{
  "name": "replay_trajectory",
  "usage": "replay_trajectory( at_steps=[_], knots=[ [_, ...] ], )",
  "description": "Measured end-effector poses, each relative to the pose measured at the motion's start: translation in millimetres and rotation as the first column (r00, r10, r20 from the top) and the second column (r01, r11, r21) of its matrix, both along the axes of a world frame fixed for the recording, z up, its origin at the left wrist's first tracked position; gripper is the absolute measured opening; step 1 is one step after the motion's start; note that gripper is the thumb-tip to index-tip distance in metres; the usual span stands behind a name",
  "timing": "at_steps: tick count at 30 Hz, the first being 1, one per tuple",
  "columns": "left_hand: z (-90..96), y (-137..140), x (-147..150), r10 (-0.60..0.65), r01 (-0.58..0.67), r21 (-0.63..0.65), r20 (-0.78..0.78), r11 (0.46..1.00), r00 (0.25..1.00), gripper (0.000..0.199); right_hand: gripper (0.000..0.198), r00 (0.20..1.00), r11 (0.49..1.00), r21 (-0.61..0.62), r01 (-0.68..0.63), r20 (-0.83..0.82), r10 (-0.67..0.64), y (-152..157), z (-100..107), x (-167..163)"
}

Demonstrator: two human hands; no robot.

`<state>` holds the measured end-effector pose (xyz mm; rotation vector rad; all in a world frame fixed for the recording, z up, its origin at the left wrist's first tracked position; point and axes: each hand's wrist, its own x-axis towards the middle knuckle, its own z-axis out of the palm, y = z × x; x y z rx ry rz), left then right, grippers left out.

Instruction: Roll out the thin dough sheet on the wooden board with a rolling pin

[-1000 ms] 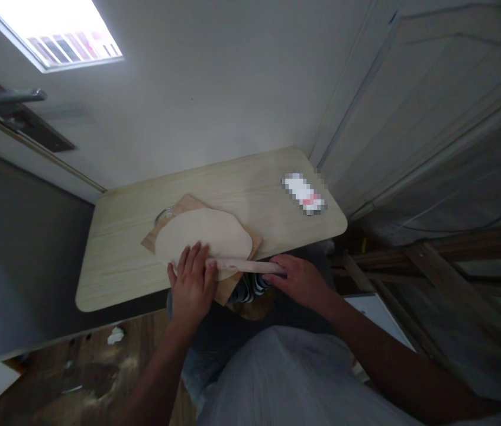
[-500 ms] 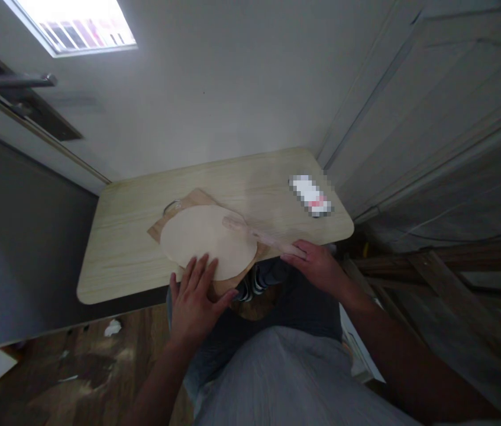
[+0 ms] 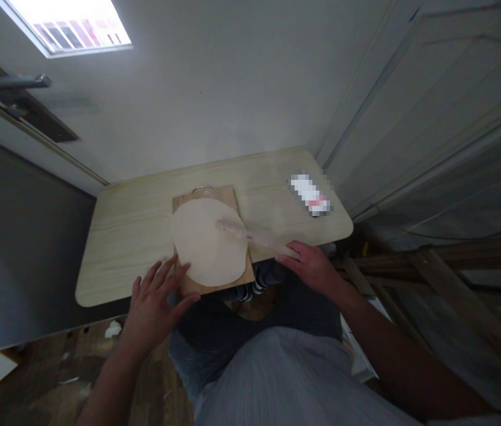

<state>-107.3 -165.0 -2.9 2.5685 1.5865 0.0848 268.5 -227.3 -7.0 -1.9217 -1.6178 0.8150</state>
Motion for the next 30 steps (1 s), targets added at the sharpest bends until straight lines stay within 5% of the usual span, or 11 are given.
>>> replay_trajectory(
  at_steps=[8,16,22,30],
  knots=[
    [15.1,39.2,-27.3,-0.019,0.015,-0.086,-0.049,0.996,0.999,0.060,0.030,0.997,0.995,-0.069,-0.071,-0.018,0.070,-14.1,-1.2,-20.9],
    [21.2,62.0,69.8,-0.039,0.005,0.081,0.435,0.997,0.900,0.043,0.029,0.995,0.990,-0.116,-0.084,-0.070,0.076,-24.8,-6.2,-38.2],
    [-4.1,79.3,124.2,-0.115,0.088,0.122,0.240,0.989,0.964,0.045,0.032,0.997,0.989,-0.130,-0.064,-0.049,0.058,-22.7,0.5,-38.6],
    [2.8,101.8,147.2,-0.120,0.110,0.077,0.138,0.991,0.983,0.046,0.032,0.996,0.988,-0.153,-0.018,-0.085,0.005,-9.1,5.1,-24.6]
  ],
)
